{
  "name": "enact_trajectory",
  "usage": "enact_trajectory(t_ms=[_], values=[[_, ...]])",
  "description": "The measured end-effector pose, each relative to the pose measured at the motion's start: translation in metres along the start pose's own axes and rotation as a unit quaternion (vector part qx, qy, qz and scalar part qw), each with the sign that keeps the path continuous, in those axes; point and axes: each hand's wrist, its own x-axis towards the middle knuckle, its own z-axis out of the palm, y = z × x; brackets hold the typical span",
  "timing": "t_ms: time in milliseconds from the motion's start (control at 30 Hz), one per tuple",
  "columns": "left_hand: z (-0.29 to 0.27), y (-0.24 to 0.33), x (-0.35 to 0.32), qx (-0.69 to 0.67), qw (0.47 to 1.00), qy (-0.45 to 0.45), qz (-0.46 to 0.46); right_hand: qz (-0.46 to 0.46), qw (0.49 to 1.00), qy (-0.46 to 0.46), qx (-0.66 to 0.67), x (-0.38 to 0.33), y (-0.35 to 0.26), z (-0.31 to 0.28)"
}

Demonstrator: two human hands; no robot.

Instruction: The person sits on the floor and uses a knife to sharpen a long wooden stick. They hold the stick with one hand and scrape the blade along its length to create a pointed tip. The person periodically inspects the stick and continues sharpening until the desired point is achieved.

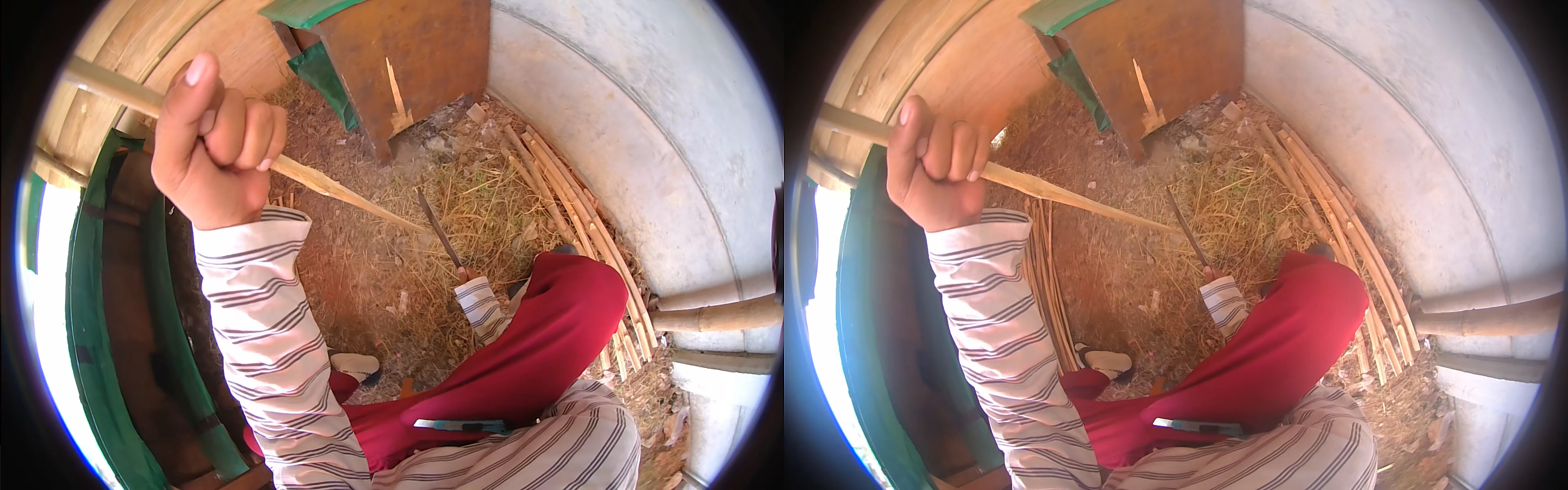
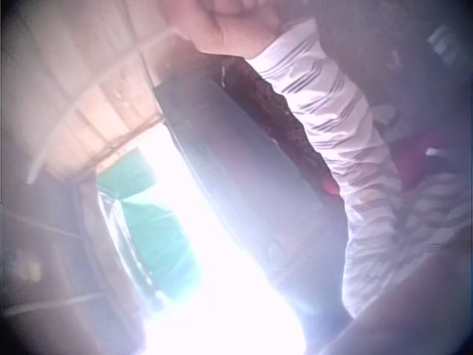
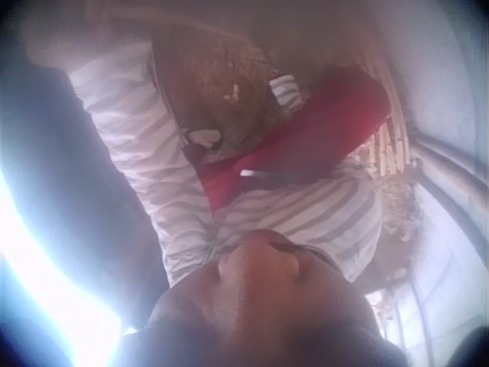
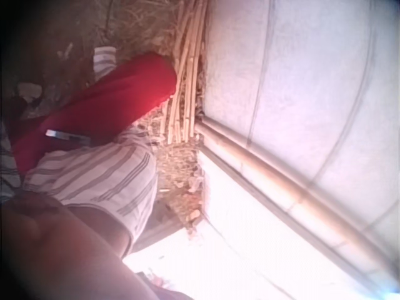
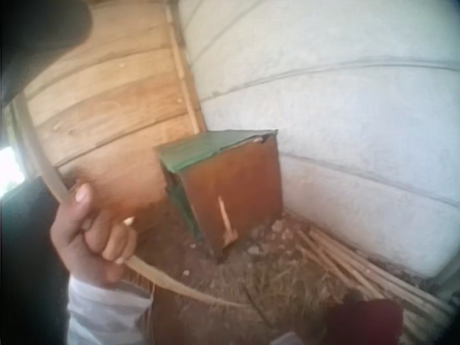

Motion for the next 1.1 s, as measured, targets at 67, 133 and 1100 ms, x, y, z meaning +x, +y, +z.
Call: enact_trajectory(t_ms=[67,133,1100], values=[[-0.014,0.006,-0.012,0.011,1.0,0.0,0.007,-0.024,0.999,0.033,0.005,-0.025,-0.074,0.001],[-0.008,0.0,-0.006,0.004,1.0,-0.024,0.018,-0.042,0.996,0.072,-0.01,-0.014,-0.082,0.003],[-0.024,-0.017,-0.028,0.008,0.999,-0.007,-0.032,-0.192,0.974,0.097,-0.071,0.026,-0.092,0.0]])
